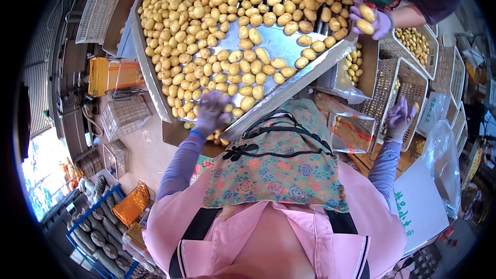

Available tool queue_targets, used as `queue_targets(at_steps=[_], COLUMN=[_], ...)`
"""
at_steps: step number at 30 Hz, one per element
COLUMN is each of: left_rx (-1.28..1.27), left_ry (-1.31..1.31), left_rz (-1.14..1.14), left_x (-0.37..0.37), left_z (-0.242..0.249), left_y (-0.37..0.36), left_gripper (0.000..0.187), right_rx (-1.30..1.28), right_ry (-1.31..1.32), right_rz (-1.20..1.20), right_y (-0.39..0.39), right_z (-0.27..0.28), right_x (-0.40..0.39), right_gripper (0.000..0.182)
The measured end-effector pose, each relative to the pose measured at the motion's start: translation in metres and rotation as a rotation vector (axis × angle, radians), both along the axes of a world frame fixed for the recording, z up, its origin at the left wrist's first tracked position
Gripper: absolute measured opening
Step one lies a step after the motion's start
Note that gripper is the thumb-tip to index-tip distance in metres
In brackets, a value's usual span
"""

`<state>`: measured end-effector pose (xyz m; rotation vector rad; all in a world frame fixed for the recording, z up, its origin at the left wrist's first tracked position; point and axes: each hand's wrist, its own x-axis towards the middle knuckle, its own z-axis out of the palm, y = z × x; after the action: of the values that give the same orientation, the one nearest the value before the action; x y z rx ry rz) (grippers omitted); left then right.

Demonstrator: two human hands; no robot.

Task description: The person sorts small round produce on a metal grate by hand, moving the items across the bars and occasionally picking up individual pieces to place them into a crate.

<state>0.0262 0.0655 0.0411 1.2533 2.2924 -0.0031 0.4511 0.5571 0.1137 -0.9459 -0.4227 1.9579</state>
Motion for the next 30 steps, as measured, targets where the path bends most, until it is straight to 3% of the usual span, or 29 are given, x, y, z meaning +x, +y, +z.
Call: queue_targets(at_steps=[1, 2, 3, 4, 6, 7, 8, 9, 10, 11, 12, 14, 15, 17, 18, 19, 20, 21, 22, 23, 24, 25, 27, 28, 29, 30], left_rx=[-0.306, -0.026, 0.260, 0.290, 0.173, -0.052, 0.153, 0.429, 0.309, 0.195, 0.197, 0.378, 0.361, 0.390, 0.429, 0.232, 0.376, 0.293, 0.246, 0.175, 0.067, -0.036, 0.164, 0.119, 0.061, 0.207], left_ry=[-0.146, 0.200, 0.555, 0.692, 0.503, 0.742, 0.137, 0.357, 0.266, 0.181, 0.186, 0.159, 0.274, 0.356, 0.373, 0.549, 0.482, 0.614, 0.672, 0.565, 0.613, 0.660, 0.305, 0.375, 0.439, 0.492], left_rz=[0.190, 0.312, 0.424, 0.543, 0.659, 0.453, 0.807, 0.507, 0.387, 0.265, 0.268, 0.078, 0.116, 0.156, 0.182, 0.233, 0.413, 0.512, 0.645, 0.768, 0.788, 0.806, 1.058, 0.848, 0.628, 0.591], left_x=[-0.020, -0.024, -0.022, -0.031, -0.007, -0.016, 0.015, 0.031, 0.052, 0.066, 0.062, 0.048, 0.045, 0.024, 0.014, 0.005, -0.009, -0.021, -0.032, -0.043, -0.058, -0.070, -0.073, -0.072, -0.061, -0.043], left_z=[0.031, 0.001, -0.041, -0.068, -0.017, -0.098, 0.012, -0.080, -0.051, -0.015, -0.014, -0.017, -0.019, -0.033, -0.048, -0.039, -0.038, -0.050, -0.050, -0.043, -0.066, -0.089, -0.054, -0.063, -0.071, -0.065], left_y=[0.007, -0.033, -0.067, -0.054, 0.022, 0.033, 0.087, 0.094, 0.103, 0.108, 0.099, 0.056, 0.034, -0.015, -0.045, -0.061, -0.081, -0.095, -0.089, -0.070, -0.046, -0.016, 0.070, 0.109, 0.135, 0.152], left_gripper=[0.068, 0.069, 0.070, 0.070, 0.076, 0.083, 0.086, 0.087, 0.085, 0.084, 0.084, 0.075, 0.065, 0.070, 0.070, 0.073, 0.075, 0.076, 0.075, 0.074, 0.074, 0.075, 0.075, 0.074, 0.074, 0.073], right_rx=[0.172, 0.346, 0.478, 0.639, 0.629, 0.847, 1.044, 1.290, 1.379, 1.474, 1.481, 1.340, 1.335, 0.868, 0.774, 0.779, 0.692, 0.934, 0.943, 0.867, 0.768, 0.754, 0.650, 0.930, 1.154, 1.383], right_ry=[-0.282, -0.564, -0.640, -0.698, -0.657, -0.653, -0.818, -0.948, -1.033, -1.118, -1.113, -1.351, -1.344, -0.573, -0.571, -0.584, -0.501, -0.401, -0.459, -0.663, -0.850, -1.286, -1.067, -0.925, -0.992, -1.043], right_rz=[0.013, 0.024, 0.264, 0.484, 0.892, 0.943, 1.041, 1.174, 1.201, 1.218, 1.215, 1.255, 1.265, 1.190, 1.105, 0.933, 0.794, 0.707, 0.628, 0.579, 0.541, 0.502, 0.659, 0.636, 0.717, 0.787], right_y=[0.012, 0.019, -0.008, -0.039, -0.087, -0.123, -0.144, -0.156, -0.168, -0.173, -0.172, -0.176, -0.172, -0.140, -0.124, -0.108, -0.104, -0.065, -0.047, -0.046, -0.044, -0.032, -0.032, -0.042, -0.055, -0.066], right_z=[-0.027, -0.049, -0.039, -0.024, -0.031, -0.026, -0.041, -0.032, -0.043, -0.053, -0.054, -0.058, -0.060, -0.059, -0.048, -0.039, -0.011, -0.036, -0.035, -0.034, -0.033, -0.062, -0.070, -0.072, -0.062, -0.043], right_x=[0.006, 0.005, -0.039, -0.090, -0.184, -0.229, -0.263, -0.299, -0.323, -0.345, -0.363, -0.380, -0.375, -0.349, -0.327, -0.293, -0.258, -0.217, -0.184, -0.169, -0.155, -0.129, -0.118, -0.134, -0.153, -0.183], right_gripper=[0.042, 0.047, 0.045, 0.045, 0.042, 0.042, 0.046, 0.054, 0.057, 0.059, 0.059, 0.058, 0.058, 0.051, 0.049, 0.051, 0.054, 0.054, 0.058, 0.063, 0.068, 0.070, 0.057, 0.047, 0.044, 0.042])
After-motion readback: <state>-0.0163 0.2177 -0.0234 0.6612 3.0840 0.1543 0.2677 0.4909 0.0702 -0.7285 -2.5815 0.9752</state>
